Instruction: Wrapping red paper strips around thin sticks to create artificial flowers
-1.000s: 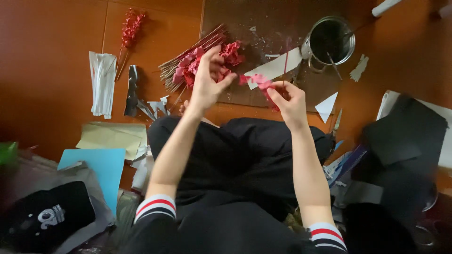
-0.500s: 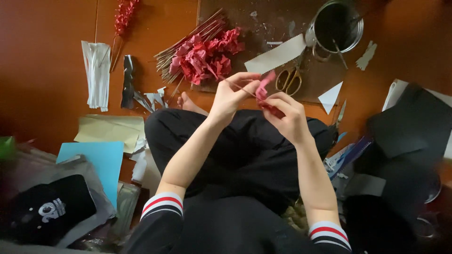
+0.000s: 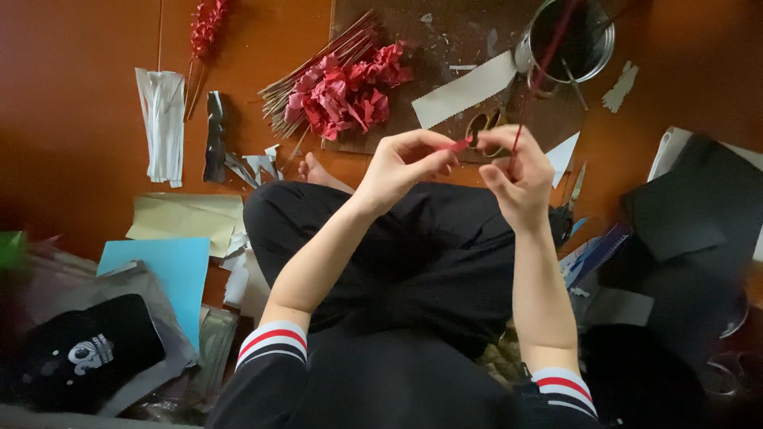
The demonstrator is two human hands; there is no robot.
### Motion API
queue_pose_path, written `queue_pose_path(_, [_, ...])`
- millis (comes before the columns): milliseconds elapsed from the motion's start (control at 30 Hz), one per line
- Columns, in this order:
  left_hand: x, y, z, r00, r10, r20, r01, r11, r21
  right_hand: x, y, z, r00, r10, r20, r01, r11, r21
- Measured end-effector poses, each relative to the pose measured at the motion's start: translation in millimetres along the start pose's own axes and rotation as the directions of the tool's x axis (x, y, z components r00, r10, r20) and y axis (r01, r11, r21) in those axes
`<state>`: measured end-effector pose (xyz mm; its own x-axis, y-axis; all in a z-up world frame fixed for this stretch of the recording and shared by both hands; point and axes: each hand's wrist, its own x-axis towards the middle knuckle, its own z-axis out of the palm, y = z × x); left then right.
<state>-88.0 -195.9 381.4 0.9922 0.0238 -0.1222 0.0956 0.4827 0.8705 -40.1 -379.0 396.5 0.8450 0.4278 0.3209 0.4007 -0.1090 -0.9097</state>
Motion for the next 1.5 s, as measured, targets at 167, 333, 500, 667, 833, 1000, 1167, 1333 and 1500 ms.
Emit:
queue_pose_path(167, [1.4, 11.0, -4.5, 0.987, 0.15, 0.061, -0.158, 0.973, 0.167, 22.9, -16.5, 6.8, 0.996, -0.057, 0.061, 0.052, 0.995, 0.085])
queue_pose_path(333, [0.3, 31.9, -4.1, 0.936, 0.339, 0.095, -0.351, 0.884, 0.307, 32.2, -22.0, 10.0, 0.999, -0.033, 0.012, 0.032, 0.996, 0.084])
queue_pose_path(500, [5.0, 34.5, 0.0, 0.916, 0.375, 0.143, -0.396, 0.903, 0.166, 43.0, -38.8, 5.3, 0.999, 0.025, 0.045, -0.026, 0.999, 0.027])
queue_pose_path(667, [7.1, 29.9, 4.3, 0.945, 0.312, 0.104, -0.324, 0.937, 0.131, 49.9, -54.0, 6.1, 0.999, 0.008, 0.052, -0.011, 0.998, 0.065])
queue_pose_path(833, [4.0, 40.2, 6.5, 0.946, 0.306, 0.106, -0.32, 0.933, 0.162, 55.0, -57.3, 3.3, 1.0, 0.002, 0.03, -0.003, 1.0, 0.03])
queue_pose_path(1000, [1.9, 44.7, 6.9, 0.973, 0.205, 0.108, -0.221, 0.96, 0.169, 62.9, -78.2, 2.8, 0.997, 0.058, 0.06, -0.059, 0.998, 0.011])
queue_pose_path(1167, [3.3, 41.6, 8.0, 0.98, 0.179, 0.086, -0.191, 0.968, 0.165, 60.6, -72.8, 0.8, 0.99, 0.135, -0.03, -0.137, 0.989, -0.053])
queue_pose_path(1333, [0.8, 50.0, 12.1, 0.988, 0.136, 0.069, -0.144, 0.98, 0.138, 63.2, -72.4, -2.9, 0.993, 0.109, -0.047, -0.113, 0.989, -0.091])
queue_pose_path(1500, [-2.8, 57.4, 14.0, 0.994, -0.095, -0.06, 0.104, 0.979, 0.176, 64.0, -70.9, -8.0, 0.984, 0.108, -0.14, -0.127, 0.983, -0.132])
